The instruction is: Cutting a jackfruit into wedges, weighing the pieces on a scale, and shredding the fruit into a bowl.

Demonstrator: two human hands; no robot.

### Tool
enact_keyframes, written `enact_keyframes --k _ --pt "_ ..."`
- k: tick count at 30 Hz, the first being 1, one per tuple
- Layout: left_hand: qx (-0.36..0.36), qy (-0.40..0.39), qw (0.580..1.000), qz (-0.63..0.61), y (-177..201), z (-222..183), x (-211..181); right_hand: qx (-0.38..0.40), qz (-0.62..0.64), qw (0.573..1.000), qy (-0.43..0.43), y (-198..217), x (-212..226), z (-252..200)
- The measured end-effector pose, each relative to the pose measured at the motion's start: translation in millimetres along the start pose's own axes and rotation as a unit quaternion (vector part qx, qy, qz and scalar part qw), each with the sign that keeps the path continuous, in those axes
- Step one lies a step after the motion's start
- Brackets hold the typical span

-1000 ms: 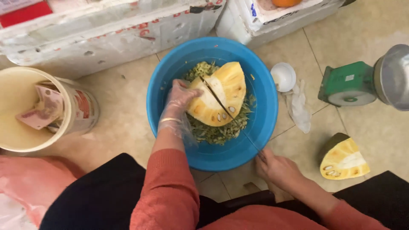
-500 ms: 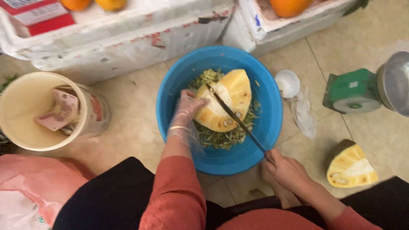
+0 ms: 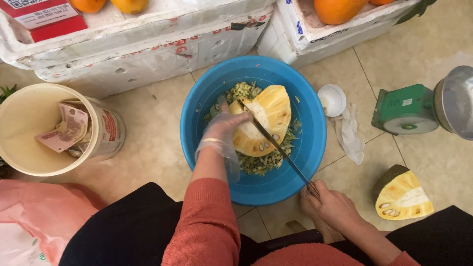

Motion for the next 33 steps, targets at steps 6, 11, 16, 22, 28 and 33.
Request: enact_keyframes --k 6,11,16,22,28,33 --pt "-0.045 -0.005 0.999 0.008 1.1 7.9 6.9 -0.025 0.041 0.999 0.021 6.0 -1.9 1.3" --pt "-0.063 0.016 0.995 0.072 1.3 -13.9 8.5 -0.008 0.027 0.999 0.019 -15.6 -9.4 2.4" --pt "-0.059 0.013 0.995 0.076 -7.1 -33.1 14.3 -0.004 0.019 0.999 0.025 -6.4 43.0 12.7" --pt "-0.102 0.052 0.986 0.119 -16.7 -12.7 32.5 0.000 0.001 0.999 0.046 -9.9 58.8 37.1" --pt "-0.114 0.042 0.984 0.133 -24.3 -8.9 32.3 -0.012 0.055 0.996 0.064 13.2 73.9 32.9" --pt "-0.130 0.040 0.977 0.162 -23.6 -21.3 26.4 0.013 0.074 0.996 0.052 1.9 77.0 38.7"
Point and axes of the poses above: each hand's wrist, its own z-axis towards the middle knuckle, its own y-axis out of the back of the hand, x = y × z, the point moved 8 cm from there along z, towards the middle knuckle, and after that the axes turned 7 degrees about y, right-handed, at the moved point
